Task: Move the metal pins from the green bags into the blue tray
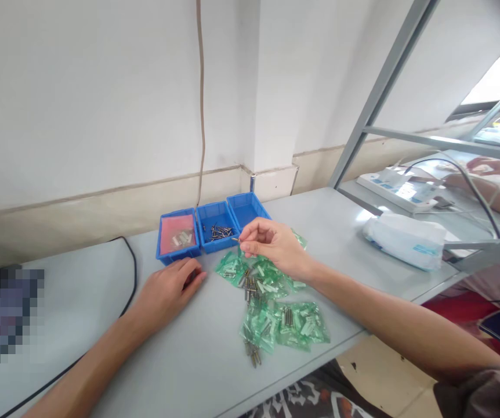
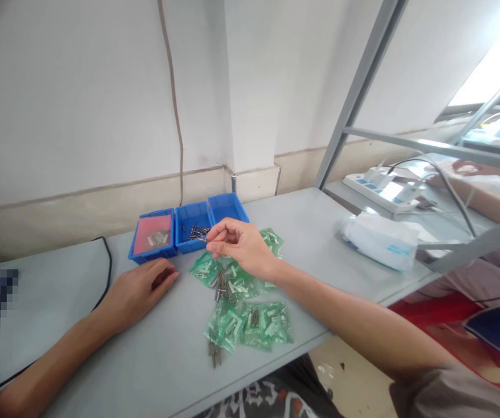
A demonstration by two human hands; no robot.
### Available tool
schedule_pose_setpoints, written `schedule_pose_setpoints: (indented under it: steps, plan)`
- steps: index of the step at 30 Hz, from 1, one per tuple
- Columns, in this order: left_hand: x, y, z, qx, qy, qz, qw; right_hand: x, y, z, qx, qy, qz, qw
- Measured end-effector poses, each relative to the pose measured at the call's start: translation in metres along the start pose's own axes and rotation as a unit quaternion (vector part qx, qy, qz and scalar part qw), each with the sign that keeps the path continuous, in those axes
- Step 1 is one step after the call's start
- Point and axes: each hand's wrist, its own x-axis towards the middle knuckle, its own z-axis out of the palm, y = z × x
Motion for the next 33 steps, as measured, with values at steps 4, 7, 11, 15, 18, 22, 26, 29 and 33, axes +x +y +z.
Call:
schedule_pose_setpoints:
  steps: [4,7,11,15,18,22,26,29,33]
  plan:
    - [-0.001,0.000,-0.001,-0.003,-0.019,0.004,1.000,0.000,0.002,0.001,0.030,-0.010,0.017,0.999]
    - [-0.001,0.000,-0.001,0.000,-0.021,0.003,1.000,0.000,0.007,0.003,0.093,-0.033,0.057,0.993]
    - [-0.002,-0.001,-0.001,-0.005,-0.031,0.007,0.999,0.000,0.007,0.003,0.207,-0.075,0.109,0.969]
    - [-0.002,-0.002,-0.001,-0.006,-0.037,0.000,0.999,0.000,0.002,0.002,0.253,-0.102,0.117,0.955]
    - [-0.002,-0.001,-0.001,-0.004,-0.036,-0.004,0.999,0.000,0.000,0.001,0.249,-0.093,0.112,0.958]
    - [-0.002,-0.001,-0.001,-0.009,-0.035,-0.004,0.999,0.001,0.004,0.002,0.201,-0.066,0.093,0.973]
    - [-0.002,-0.002,0.000,-0.011,-0.032,0.002,0.999,-0.001,0.007,0.004,0.084,-0.042,0.028,0.995]
    - [-0.001,-0.003,0.000,-0.004,-0.031,0.007,0.999,-0.005,0.006,0.006,-0.046,-0.009,-0.028,0.999]
    - [-0.001,-0.002,0.000,0.007,-0.031,0.005,0.999,-0.011,0.004,0.008,-0.142,0.015,-0.087,0.986]
